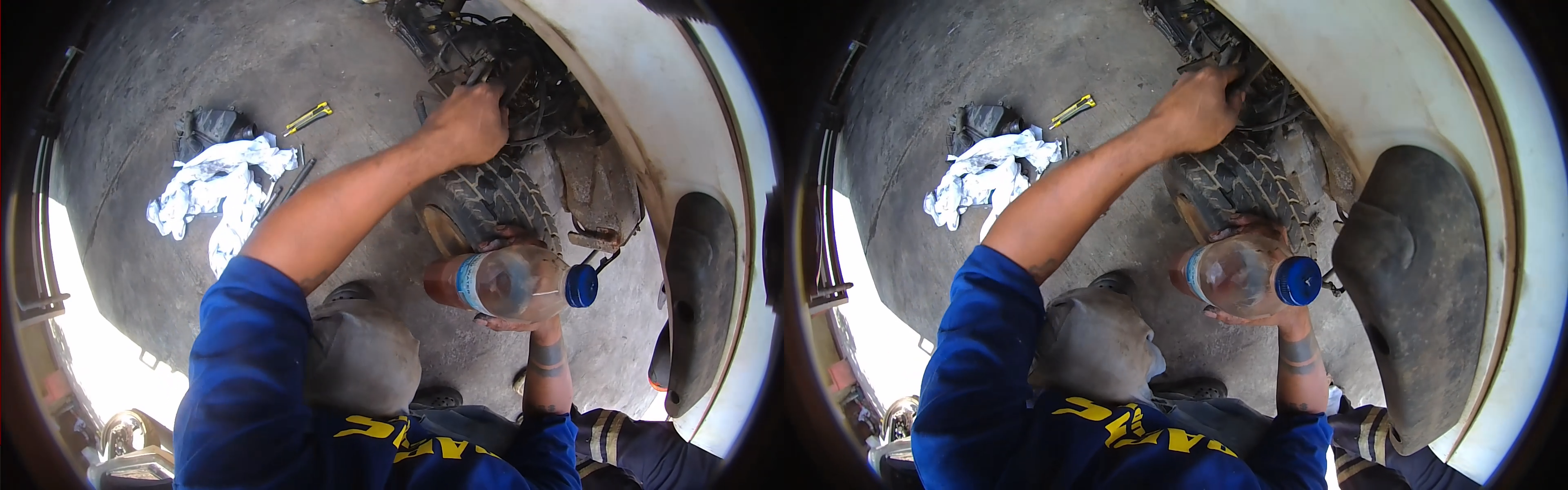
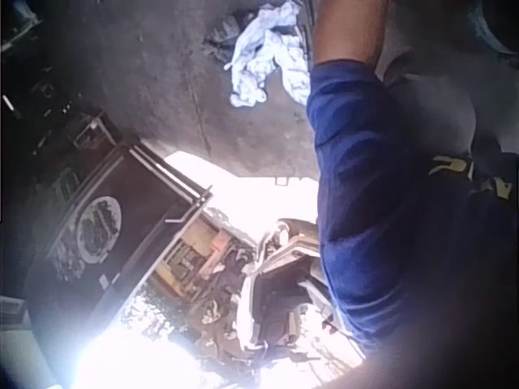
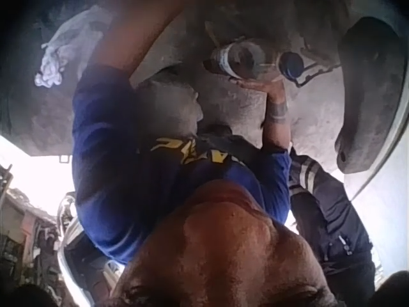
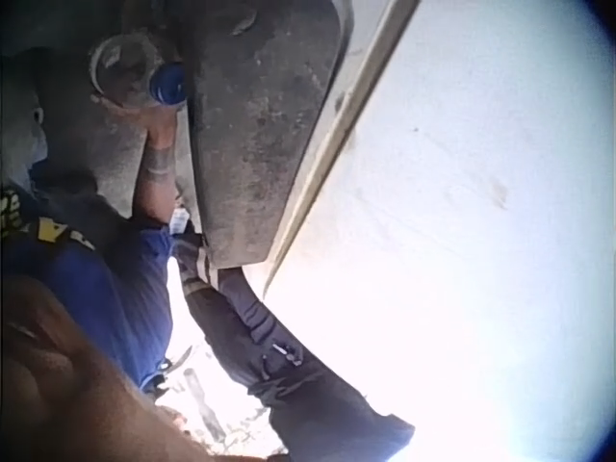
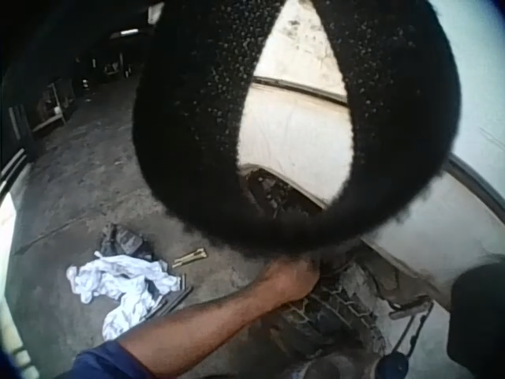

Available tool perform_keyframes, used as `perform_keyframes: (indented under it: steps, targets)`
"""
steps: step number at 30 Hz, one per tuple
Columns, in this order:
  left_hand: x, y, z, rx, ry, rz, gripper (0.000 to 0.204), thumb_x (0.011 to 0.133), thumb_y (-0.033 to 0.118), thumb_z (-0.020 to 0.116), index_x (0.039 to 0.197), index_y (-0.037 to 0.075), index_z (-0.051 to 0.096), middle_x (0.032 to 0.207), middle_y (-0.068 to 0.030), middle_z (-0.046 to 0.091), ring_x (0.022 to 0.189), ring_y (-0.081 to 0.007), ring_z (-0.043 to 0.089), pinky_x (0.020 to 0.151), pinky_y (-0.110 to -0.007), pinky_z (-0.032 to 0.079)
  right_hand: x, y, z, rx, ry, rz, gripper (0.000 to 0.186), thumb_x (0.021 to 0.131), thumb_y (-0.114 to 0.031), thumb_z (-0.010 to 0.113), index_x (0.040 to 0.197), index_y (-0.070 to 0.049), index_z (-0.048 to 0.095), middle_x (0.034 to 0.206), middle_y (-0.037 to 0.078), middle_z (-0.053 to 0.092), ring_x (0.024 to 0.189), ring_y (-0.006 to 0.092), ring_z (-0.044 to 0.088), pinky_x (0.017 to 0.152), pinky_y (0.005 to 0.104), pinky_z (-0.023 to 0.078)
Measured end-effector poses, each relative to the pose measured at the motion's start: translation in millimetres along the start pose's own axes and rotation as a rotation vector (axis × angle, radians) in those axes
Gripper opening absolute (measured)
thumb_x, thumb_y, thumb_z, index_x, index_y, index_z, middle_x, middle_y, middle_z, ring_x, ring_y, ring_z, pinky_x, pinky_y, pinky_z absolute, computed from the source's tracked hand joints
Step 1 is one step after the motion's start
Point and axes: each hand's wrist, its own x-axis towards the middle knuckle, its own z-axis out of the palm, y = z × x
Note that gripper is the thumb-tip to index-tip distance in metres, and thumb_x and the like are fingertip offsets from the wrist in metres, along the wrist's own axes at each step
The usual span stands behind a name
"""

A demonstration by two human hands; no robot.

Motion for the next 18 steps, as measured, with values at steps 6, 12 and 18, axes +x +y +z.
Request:
perform_keyframes:
  steps: [6, 12, 18]
  targets:
    - [-13.8, -10.4, 16.6, -0.072, -0.09, -0.108, 0.038, 0.09, 0.015, 0.053, 0.123, -0.004, 0.057, 0.103, -0.0352, 0.063, 0.101, -0.0491, 0.061, 0.092, -0.051, 0.05, 1.2, -1.1, -5.0, -0.089, -0.106, -0.03, 0.108, 0.047, -0.028, 0.096, 0.137, -0.005, 0.041, 0.129, 0.015, 0.055, 0.119, 0.0269, 0.055, 0.104, 0.0431, 0.043]
    - [-19.0, -20.9, 31.9, -0.21, 0.002, -0.096, 0.043, 0.093, 0.015, 0.054, 0.133, -0.001, 0.051, 0.106, -0.0337, 0.063, 0.102, -0.0457, 0.062, 0.089, -0.05, 0.051, -16.1, 6.4, 8.3, 0.164, -0.004, 0.169, 0.106, 0.049, -0.032, 0.095, 0.136, -0.004, 0.042, 0.129, 0.015, 0.055, 0.118, 0.0276, 0.055, 0.103, 0.0414, 0.044]
    - [-21.8, -63.7, 44.7, -0.204, 0.079, -0.003, 0.041, 0.095, 0.02, 0.058, 0.131, 0.004, 0.055, 0.11, -0.0247, 0.066, 0.1, -0.0423, 0.064, 0.086, -0.046, 0.051, -13.1, 7.8, 8.2, 0.188, 0.07, 0.081, 0.108, 0.048, -0.034, 0.096, 0.135, -0.004, 0.041, 0.126, 0.014, 0.056, 0.117, 0.0277, 0.056, 0.103, 0.0408, 0.043]
